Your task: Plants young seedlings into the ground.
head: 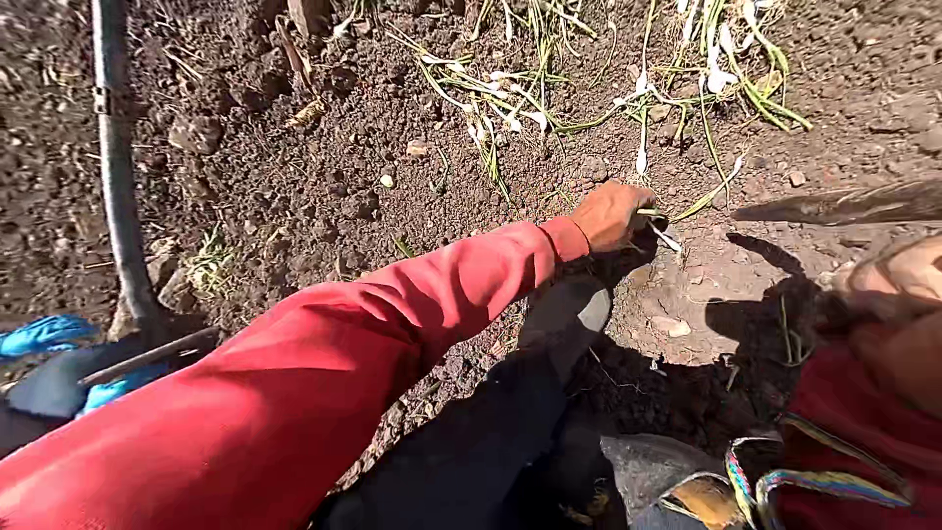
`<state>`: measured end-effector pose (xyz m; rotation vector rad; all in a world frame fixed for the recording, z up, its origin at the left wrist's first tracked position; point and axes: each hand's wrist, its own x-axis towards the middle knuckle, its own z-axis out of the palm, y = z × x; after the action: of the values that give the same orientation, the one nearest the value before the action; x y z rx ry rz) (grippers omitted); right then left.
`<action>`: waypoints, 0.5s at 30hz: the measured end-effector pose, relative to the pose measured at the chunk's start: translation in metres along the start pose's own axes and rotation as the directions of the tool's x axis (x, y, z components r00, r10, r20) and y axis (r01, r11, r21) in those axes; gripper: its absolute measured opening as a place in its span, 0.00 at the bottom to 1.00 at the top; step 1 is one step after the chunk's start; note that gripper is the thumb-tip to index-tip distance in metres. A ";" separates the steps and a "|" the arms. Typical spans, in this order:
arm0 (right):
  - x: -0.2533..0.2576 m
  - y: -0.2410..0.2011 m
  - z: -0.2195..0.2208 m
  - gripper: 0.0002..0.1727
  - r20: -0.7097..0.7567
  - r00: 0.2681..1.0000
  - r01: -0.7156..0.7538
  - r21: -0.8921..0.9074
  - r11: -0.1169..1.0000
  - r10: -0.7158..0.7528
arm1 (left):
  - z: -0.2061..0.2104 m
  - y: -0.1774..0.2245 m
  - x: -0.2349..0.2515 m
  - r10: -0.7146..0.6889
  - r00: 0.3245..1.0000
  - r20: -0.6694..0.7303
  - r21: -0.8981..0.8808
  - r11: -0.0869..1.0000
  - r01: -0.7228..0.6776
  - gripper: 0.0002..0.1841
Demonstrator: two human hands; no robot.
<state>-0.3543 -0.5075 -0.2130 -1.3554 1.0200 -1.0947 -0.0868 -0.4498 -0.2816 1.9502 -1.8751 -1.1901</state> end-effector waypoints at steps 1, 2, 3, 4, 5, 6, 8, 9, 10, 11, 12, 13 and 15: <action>0.012 0.013 0.016 0.16 -0.022 0.996 -0.093 -0.082 0.992 0.092 | -0.008 0.007 0.010 0.005 1.000 0.021 0.017 1.000 -0.005 0.11; 0.013 0.036 0.032 0.19 -0.060 0.982 -0.188 -0.172 0.967 0.180 | -0.012 0.017 0.021 -0.013 0.999 0.034 0.040 0.999 0.012 0.11; 0.001 0.063 0.041 0.23 -0.096 0.961 -0.275 -0.256 0.927 0.259 | -0.010 0.029 0.031 -0.043 0.998 0.043 0.075 0.996 0.040 0.12; -0.017 0.082 0.044 0.26 -0.127 0.945 -0.326 -0.326 0.888 0.300 | -0.002 0.041 0.043 -0.071 0.996 0.054 0.126 0.990 0.064 0.12; -0.032 0.090 0.042 0.28 -0.139 0.946 -0.323 -0.369 0.872 0.292 | 0.009 0.052 0.055 -0.082 0.994 0.074 0.187 0.980 0.067 0.11; -0.039 0.091 0.038 0.27 -0.127 0.965 -0.259 -0.383 0.887 0.227 | 0.020 0.058 0.069 -0.068 0.992 0.109 0.257 0.966 0.038 0.10; -0.065 0.059 0.018 0.25 -0.094 0.981 -0.192 -0.289 0.938 0.172 | 0.065 0.061 0.070 -0.023 0.973 0.228 0.373 0.926 -0.065 0.10; -0.069 0.041 0.009 0.22 -0.078 0.986 -0.158 -0.192 0.969 0.145 | 0.081 0.063 0.064 0.027 0.969 0.245 0.402 0.907 -0.127 0.10; -0.066 0.029 0.004 0.20 -0.074 0.993 -0.096 -0.106 0.990 0.088 | 0.079 0.058 0.065 0.088 0.975 0.206 0.413 0.895 -0.168 0.11; -0.068 0.018 -0.003 0.19 -0.074 0.996 -0.048 -0.066 0.997 0.043 | 0.071 0.055 0.064 0.140 0.978 0.157 0.394 0.899 -0.192 0.12; -0.074 0.010 -0.008 0.18 -0.077 0.997 -0.029 -0.060 0.998 0.024 | 0.062 0.053 0.058 0.169 0.980 0.101 0.356 0.914 -0.194 0.12; -0.078 0.009 -0.011 0.18 -0.088 0.996 -0.025 -0.070 0.997 0.019 | 0.051 0.052 0.055 0.160 0.986 0.043 0.316 0.934 -0.165 0.14; -0.081 0.023 -0.012 0.18 -0.132 0.991 -0.046 -0.087 0.995 0.034 | 0.029 0.054 0.071 0.045 0.999 -0.025 0.304 0.952 -0.036 0.15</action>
<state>-0.3829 -0.4328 -0.2409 -1.3423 1.1995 -1.1312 -0.1545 -0.5124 -0.2959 2.0508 -2.1784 -0.8955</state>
